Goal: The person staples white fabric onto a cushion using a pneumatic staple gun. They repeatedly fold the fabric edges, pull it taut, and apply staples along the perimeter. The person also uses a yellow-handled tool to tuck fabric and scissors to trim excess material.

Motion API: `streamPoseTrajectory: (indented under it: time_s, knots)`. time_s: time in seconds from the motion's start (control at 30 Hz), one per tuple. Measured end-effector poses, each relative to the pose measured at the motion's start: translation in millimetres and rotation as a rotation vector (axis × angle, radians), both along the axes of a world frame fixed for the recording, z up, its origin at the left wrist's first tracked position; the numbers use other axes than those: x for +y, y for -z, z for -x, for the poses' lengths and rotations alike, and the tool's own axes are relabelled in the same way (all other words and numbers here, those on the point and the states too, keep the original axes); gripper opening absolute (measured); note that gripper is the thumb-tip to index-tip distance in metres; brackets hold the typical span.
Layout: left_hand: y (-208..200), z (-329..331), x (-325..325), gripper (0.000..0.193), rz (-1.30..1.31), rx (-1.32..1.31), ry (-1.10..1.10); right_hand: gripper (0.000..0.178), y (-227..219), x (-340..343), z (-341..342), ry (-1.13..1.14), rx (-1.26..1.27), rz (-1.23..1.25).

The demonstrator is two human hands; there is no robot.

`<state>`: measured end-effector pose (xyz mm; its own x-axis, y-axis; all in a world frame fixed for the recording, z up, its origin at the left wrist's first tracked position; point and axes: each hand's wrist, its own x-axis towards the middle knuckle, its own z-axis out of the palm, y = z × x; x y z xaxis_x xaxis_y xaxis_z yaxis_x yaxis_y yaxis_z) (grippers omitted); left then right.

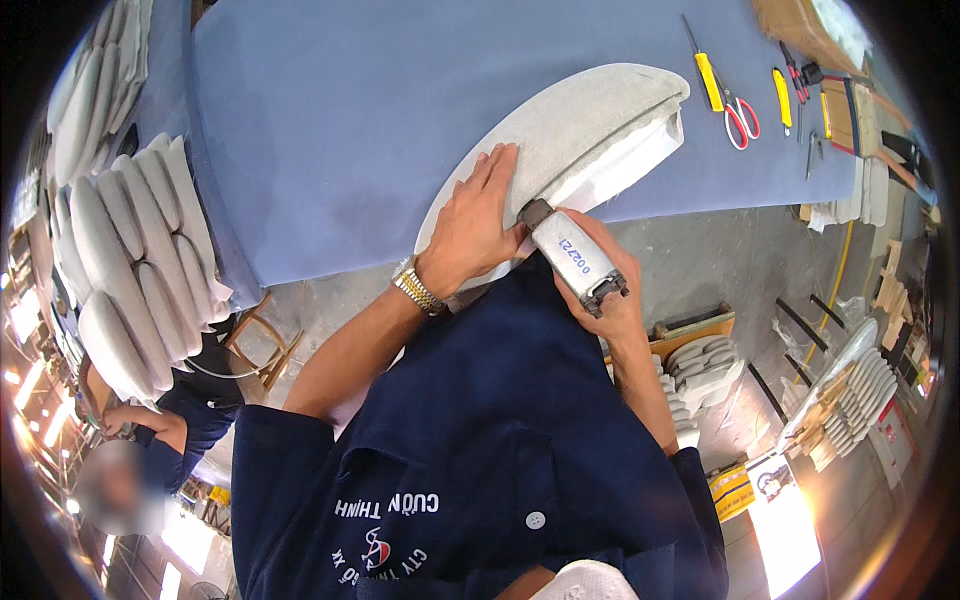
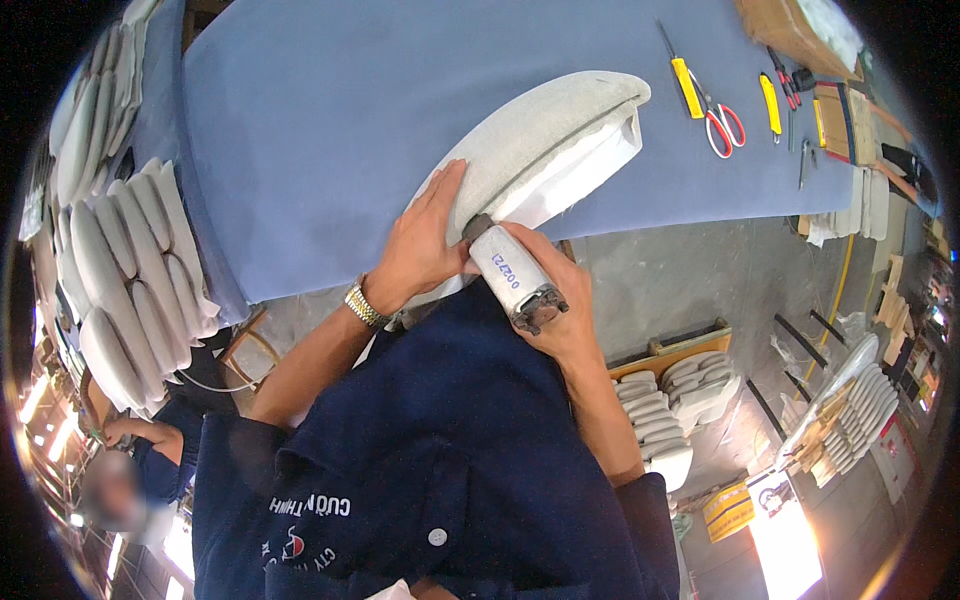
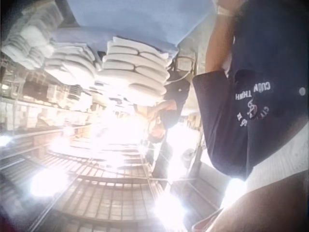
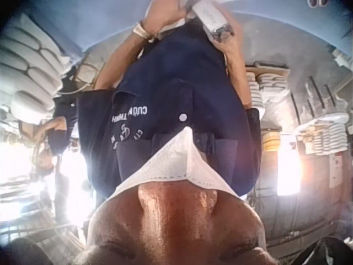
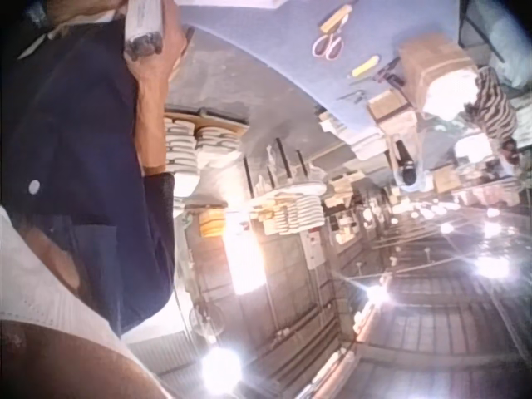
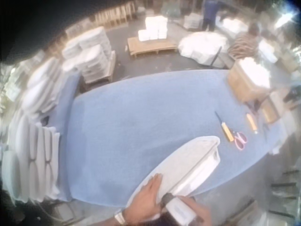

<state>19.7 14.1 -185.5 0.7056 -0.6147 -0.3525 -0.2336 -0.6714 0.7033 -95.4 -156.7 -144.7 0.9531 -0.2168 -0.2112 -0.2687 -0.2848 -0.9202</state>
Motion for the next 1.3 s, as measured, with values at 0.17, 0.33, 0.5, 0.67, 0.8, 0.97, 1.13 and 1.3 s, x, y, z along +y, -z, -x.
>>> streamPoseTrajectory:
  time_s: [0.17, 0.33, 0.5, 0.67, 0.8, 0.97, 1.13, 1.3]
  knots:
    - [-3, 1, 0, 0.098, -0.035, 0.004, -0.004, 0.058, -2, 2, 11, -0.024, 0.034, 0.023]
    - [9, 4, 3, 0.101, 0.046, 0.028, 0.021, 0.059, -9, 3, 13, -0.040, 0.063, 0.024]
    - [4, -5, -5, 0.113, -0.009, -0.076, 0.092, 0.059, -10, 1, -3, -0.059, 0.068, -0.069]
    - [7, -24, 2, 0.131, 0.033, -0.066, 0.152, 0.057, 3, -2, -17, -0.062, 0.035, -0.130]
    - [9, -35, -7, 0.134, 0.116, -0.048, 0.119, 0.057, -22, -19, -44, -0.070, 0.168, -0.275]
    - [-2, -61, -27, 0.079, 0.158, -0.104, 0.081, 0.057, -39, -40, -76, -0.071, 0.298, -0.148]
    - [-47, -78, -35, 0.063, 0.237, -0.111, 0.089, 0.040, -28, -58, -79, 0.009, 0.077, -0.041]
    - [-5, -62, -52, 0.085, 0.171, -0.189, 0.003, 0.060, 21, -85, -76, 0.037, 0.102, 0.101]
